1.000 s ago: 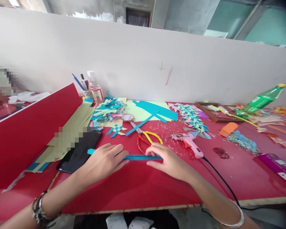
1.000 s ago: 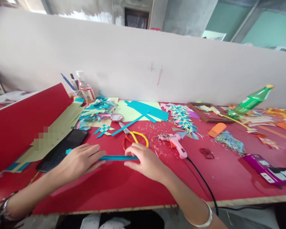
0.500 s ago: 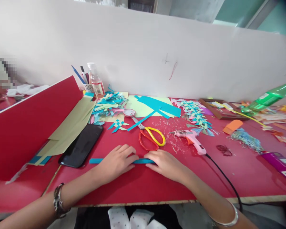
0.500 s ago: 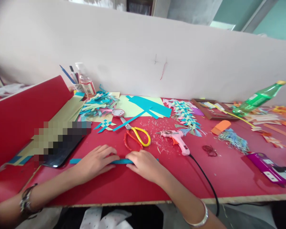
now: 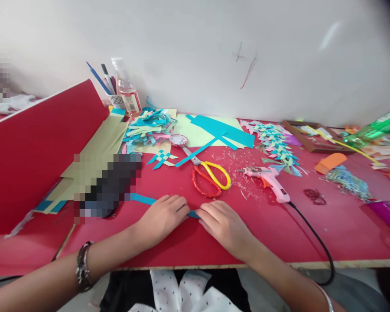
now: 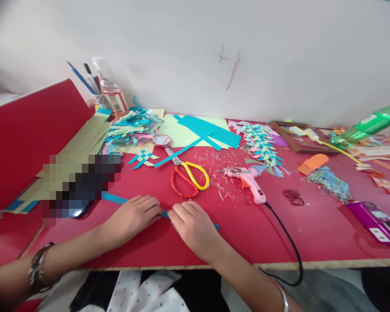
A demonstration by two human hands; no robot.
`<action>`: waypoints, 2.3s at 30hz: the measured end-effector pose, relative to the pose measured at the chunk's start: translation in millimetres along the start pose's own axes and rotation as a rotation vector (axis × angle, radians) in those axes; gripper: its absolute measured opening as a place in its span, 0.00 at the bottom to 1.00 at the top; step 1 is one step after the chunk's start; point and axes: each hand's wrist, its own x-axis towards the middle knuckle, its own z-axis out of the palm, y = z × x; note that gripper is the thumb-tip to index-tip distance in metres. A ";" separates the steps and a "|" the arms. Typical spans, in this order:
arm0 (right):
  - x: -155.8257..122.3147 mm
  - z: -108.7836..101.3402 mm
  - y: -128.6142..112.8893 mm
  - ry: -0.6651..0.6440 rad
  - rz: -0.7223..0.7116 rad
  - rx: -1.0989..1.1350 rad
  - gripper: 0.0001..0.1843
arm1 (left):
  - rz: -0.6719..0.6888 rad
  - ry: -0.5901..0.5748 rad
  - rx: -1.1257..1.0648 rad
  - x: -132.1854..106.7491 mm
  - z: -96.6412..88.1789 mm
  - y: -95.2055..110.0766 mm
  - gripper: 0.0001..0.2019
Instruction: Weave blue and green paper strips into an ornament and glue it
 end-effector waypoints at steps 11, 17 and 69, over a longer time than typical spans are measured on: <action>-16.6 -16.2 19.4 -0.062 0.033 -0.073 0.12 | -0.021 0.007 -0.110 -26.4 -5.4 -9.7 0.12; -1.5 -3.2 -6.1 -0.042 0.085 0.103 0.07 | 0.012 -0.061 -0.173 -12.2 -5.5 0.0 0.11; 43.0 8.4 -17.3 -0.129 0.075 0.114 0.10 | -0.284 0.007 -0.244 -52.0 -4.8 -30.7 0.14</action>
